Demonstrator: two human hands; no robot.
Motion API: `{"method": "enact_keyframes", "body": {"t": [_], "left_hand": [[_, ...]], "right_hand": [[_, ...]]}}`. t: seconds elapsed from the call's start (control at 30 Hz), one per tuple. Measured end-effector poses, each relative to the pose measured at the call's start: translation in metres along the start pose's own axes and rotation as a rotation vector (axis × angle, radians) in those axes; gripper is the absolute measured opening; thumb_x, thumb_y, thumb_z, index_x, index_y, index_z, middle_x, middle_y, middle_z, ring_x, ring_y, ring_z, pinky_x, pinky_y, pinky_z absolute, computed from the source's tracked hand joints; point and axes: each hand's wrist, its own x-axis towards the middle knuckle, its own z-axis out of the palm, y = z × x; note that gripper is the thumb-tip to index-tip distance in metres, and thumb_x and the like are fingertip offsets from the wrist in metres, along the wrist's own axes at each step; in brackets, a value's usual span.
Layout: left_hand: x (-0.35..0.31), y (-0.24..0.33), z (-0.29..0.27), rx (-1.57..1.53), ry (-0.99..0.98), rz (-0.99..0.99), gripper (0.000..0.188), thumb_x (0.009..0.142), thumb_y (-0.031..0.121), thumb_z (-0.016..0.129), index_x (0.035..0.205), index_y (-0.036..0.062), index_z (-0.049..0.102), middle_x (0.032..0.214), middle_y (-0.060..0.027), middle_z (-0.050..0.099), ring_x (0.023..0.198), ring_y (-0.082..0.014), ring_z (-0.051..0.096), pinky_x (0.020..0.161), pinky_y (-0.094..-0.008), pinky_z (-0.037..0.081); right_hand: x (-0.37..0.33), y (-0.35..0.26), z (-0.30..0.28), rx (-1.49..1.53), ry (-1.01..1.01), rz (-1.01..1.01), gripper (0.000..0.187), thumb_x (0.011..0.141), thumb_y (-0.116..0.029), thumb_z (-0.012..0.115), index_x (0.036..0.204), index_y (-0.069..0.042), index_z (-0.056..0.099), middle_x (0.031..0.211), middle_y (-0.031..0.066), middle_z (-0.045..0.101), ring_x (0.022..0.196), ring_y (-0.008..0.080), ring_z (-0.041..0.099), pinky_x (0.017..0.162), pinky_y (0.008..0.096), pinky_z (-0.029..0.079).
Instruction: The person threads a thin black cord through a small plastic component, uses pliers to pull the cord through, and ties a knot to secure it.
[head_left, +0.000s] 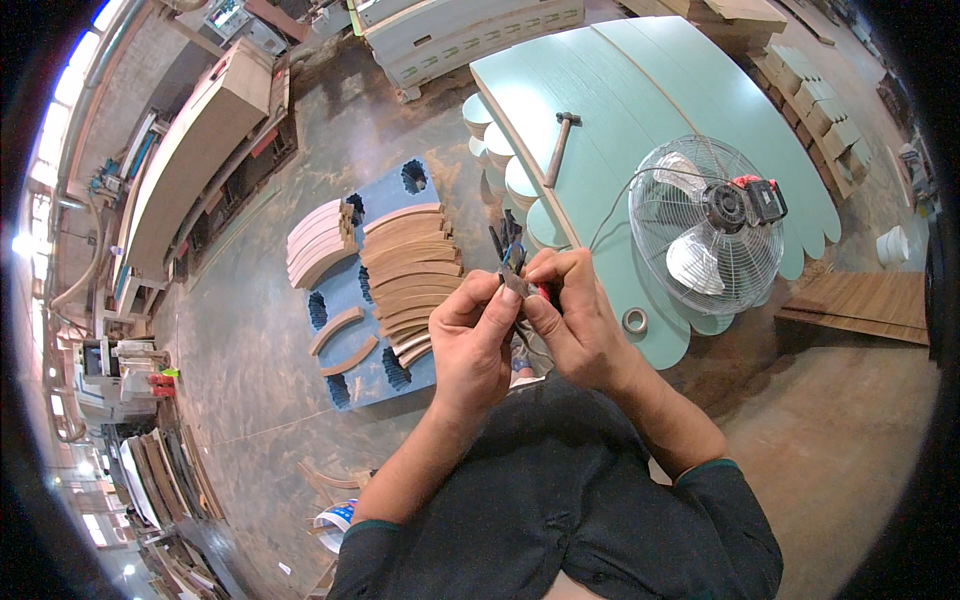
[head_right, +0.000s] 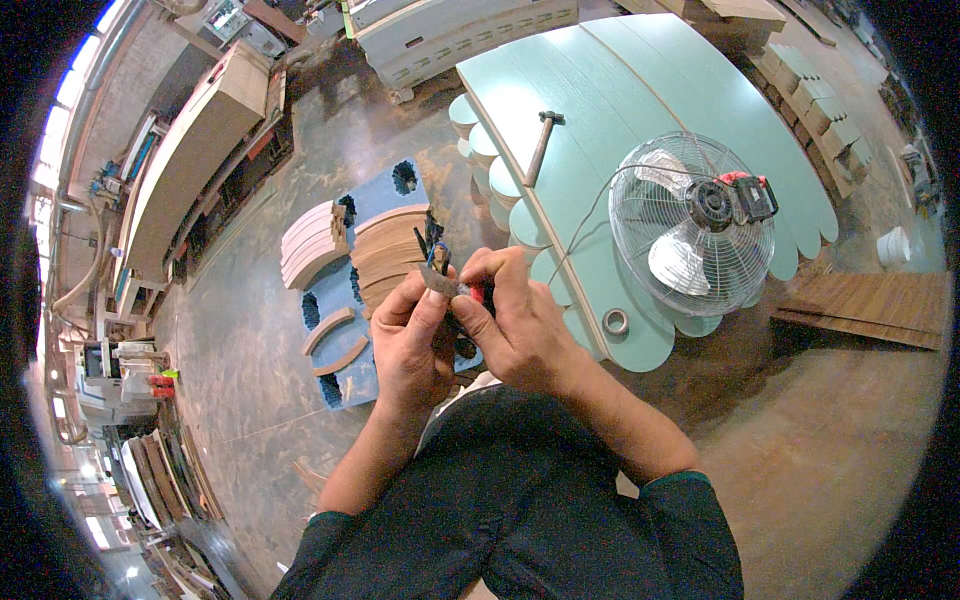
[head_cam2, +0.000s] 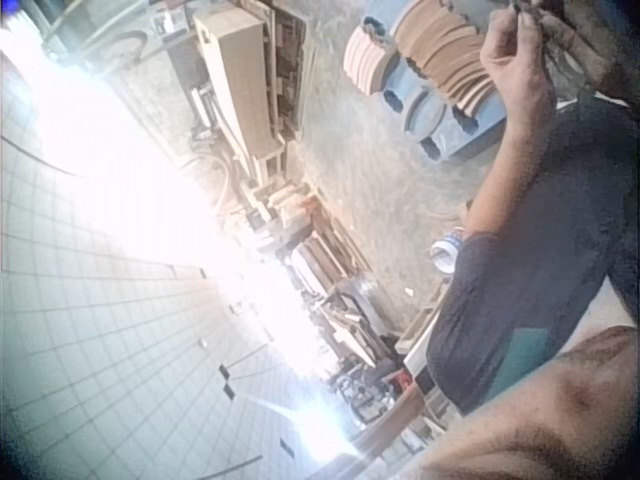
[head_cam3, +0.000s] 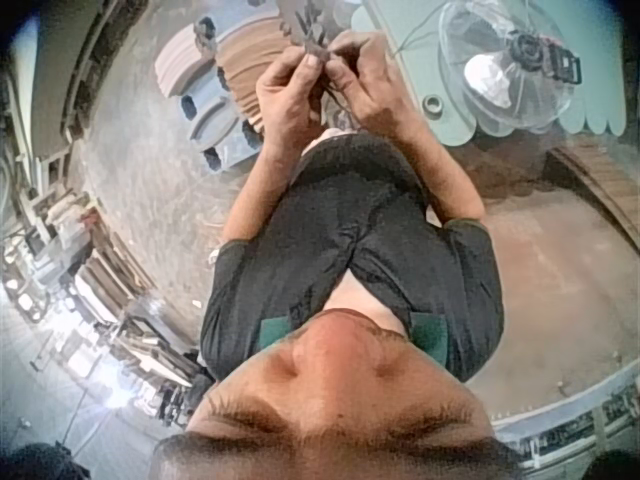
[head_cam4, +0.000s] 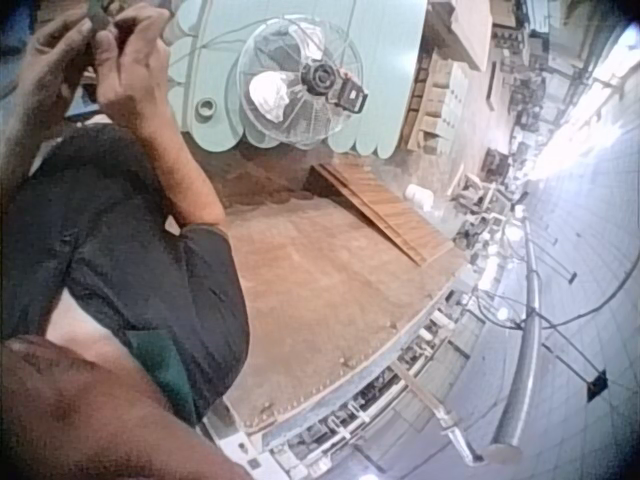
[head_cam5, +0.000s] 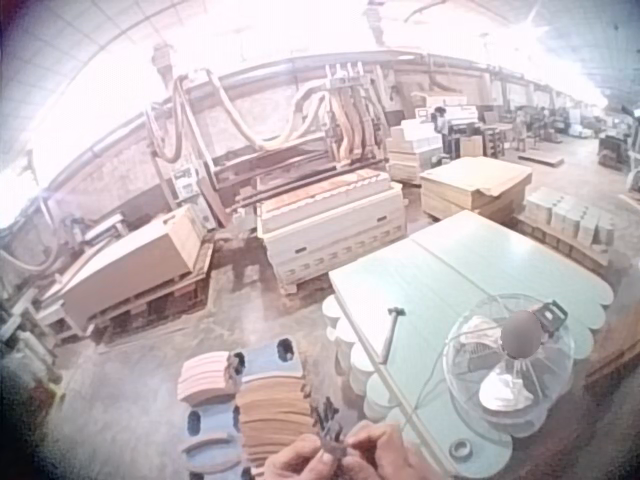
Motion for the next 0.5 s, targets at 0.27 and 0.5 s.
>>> {"method": "enact_keyframes", "body": {"t": [0.27,0.5], "left_hand": [[0.0003,-0.0035,-0.0053,0.040,-0.008,0.038,0.011,0.101,0.003,0.068,0.107,-0.0053,0.071,0.099,-0.0034,0.066,0.091,-0.0096,0.063,0.083,-0.0239,0.051],[0.0003,-0.0071,-0.0104,0.108,-0.010,0.104,0.011,0.101,0.002,0.066,0.108,-0.0052,0.071,0.101,-0.0033,0.065,0.091,-0.0097,0.063,0.083,-0.0244,0.052]], "right_hand": [[-0.0016,-0.0004,0.0006,-0.005,-0.024,0.085,0.031,0.105,-0.024,0.061,0.118,-0.003,0.042,0.111,0.0215,0.065,0.093,0.0458,0.069,0.078,0.0479,0.055],[-0.0015,0.0035,0.0041,0.013,-0.016,0.045,0.032,0.105,-0.024,0.061,0.118,-0.003,0.042,0.110,0.0218,0.064,0.094,0.0462,0.069,0.079,0.0491,0.054]]}}
